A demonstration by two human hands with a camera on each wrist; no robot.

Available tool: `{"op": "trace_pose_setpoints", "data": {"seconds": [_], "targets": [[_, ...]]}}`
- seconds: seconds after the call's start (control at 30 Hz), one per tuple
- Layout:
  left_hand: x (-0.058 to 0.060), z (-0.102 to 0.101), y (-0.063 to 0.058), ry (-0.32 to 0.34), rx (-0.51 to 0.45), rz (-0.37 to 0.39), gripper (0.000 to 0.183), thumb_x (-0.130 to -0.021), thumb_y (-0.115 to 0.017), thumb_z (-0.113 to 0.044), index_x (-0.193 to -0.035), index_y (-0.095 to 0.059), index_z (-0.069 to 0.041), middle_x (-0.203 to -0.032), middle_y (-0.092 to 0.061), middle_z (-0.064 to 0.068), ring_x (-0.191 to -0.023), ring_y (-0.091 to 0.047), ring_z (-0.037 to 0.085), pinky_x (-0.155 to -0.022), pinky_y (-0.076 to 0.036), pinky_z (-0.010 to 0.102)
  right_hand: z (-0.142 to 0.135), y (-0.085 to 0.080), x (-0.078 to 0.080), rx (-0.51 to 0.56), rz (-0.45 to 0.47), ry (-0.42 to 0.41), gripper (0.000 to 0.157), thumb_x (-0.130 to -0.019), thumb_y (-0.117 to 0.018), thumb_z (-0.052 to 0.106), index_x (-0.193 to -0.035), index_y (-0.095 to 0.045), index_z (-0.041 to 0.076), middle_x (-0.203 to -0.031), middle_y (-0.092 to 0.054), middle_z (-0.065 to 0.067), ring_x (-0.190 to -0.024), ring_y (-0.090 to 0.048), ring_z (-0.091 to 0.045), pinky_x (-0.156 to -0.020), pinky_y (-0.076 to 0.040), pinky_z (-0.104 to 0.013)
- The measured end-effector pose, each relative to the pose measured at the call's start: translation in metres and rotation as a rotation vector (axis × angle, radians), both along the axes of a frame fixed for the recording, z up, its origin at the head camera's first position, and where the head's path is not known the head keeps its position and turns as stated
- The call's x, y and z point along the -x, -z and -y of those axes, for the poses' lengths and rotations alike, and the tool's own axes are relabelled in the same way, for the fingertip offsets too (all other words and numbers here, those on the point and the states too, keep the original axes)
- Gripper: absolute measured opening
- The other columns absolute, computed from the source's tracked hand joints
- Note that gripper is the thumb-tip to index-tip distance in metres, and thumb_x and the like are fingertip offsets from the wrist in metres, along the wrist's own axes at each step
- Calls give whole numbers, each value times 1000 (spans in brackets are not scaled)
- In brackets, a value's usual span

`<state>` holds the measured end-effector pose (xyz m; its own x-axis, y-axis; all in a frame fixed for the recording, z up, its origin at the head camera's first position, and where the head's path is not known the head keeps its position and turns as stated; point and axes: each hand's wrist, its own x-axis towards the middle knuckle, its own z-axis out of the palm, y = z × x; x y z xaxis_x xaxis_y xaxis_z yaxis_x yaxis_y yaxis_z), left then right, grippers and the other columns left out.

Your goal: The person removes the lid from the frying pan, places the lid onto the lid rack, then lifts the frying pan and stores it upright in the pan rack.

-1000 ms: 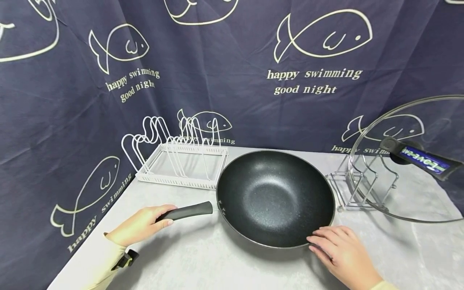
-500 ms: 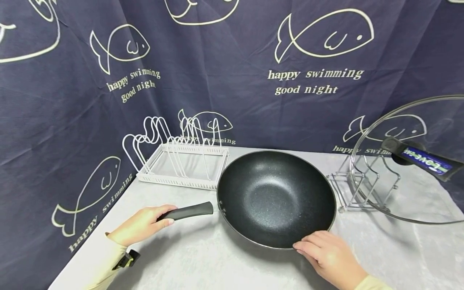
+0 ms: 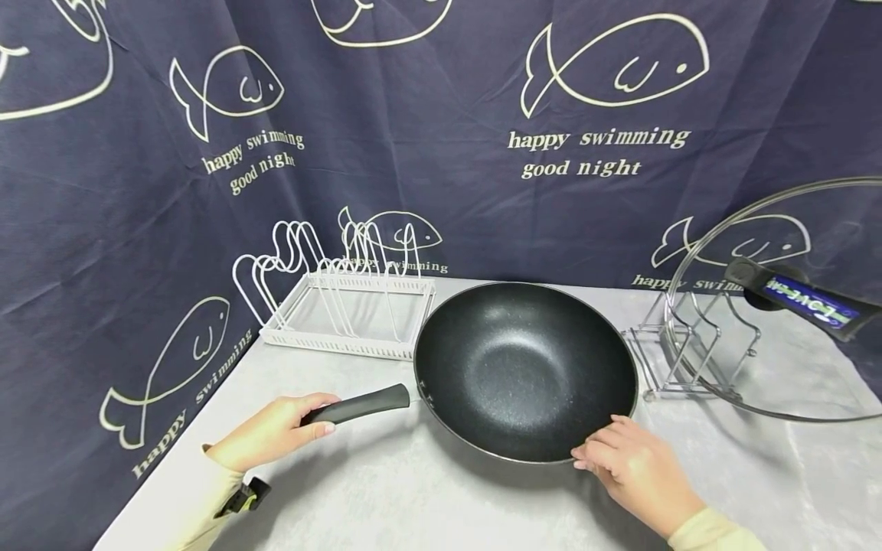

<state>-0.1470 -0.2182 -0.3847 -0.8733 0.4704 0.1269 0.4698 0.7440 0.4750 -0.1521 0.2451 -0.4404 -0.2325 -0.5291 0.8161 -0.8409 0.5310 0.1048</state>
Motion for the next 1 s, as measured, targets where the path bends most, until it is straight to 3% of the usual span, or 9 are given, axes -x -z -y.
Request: {"op": "trace_pose_setpoints", "data": {"seconds": [0.13,0.27,0.4,0.7,1.0], "targets": [[-1,-2,1,29,-14,10,28,-92,-63,-25,-116,-63,-10,-93,-65,-4,-76,-53,5,-72,-48,29,-3,-5,2,-4,-24,17,48,-103,-35,31,-67,-63,16,-68,-59,9,-62,-53,-11,-81,-43,-17],[-5,-5,0,48,-17,19,31,-91,-64,-23,-119,-63,-9,-100,-67,-2,-82,-55,5,-77,-49,31,-7,-7,7,-17,-32,18,46,-102,-37,32,-67,-63,18,-69,-59,11,-61,-52,-8,-54,-43,-22],[-7,-9,-3,53,-48,40,32,-89,-67,-19,-119,-64,-8,-98,-66,-2,-80,-54,4,-75,-48,29,-13,-8,13,-44,-8,23,47,-103,-35,32,-69,-65,19,-71,-59,10,-63,-54,-7,-53,-44,-22],[-9,-30,-7,50,-76,97,35,-90,-64,-17,-125,-61,-9,-90,-64,-2,-73,-52,5,-70,-46,27,-25,-12,24,-97,7,130,50,-103,-34,41,-76,-70,20,-76,-64,9,-65,-60,-10,-56,-48,-26],[-9,-42,-10,11,-111,55,28,-91,-63,-16,-118,-65,-11,-69,-52,-9,-59,-46,2,-58,-42,23,3,-15,15,-124,-9,145,50,-103,-35,41,-77,-70,16,-72,-63,8,-60,-60,-12,-56,-48,-30]]}}
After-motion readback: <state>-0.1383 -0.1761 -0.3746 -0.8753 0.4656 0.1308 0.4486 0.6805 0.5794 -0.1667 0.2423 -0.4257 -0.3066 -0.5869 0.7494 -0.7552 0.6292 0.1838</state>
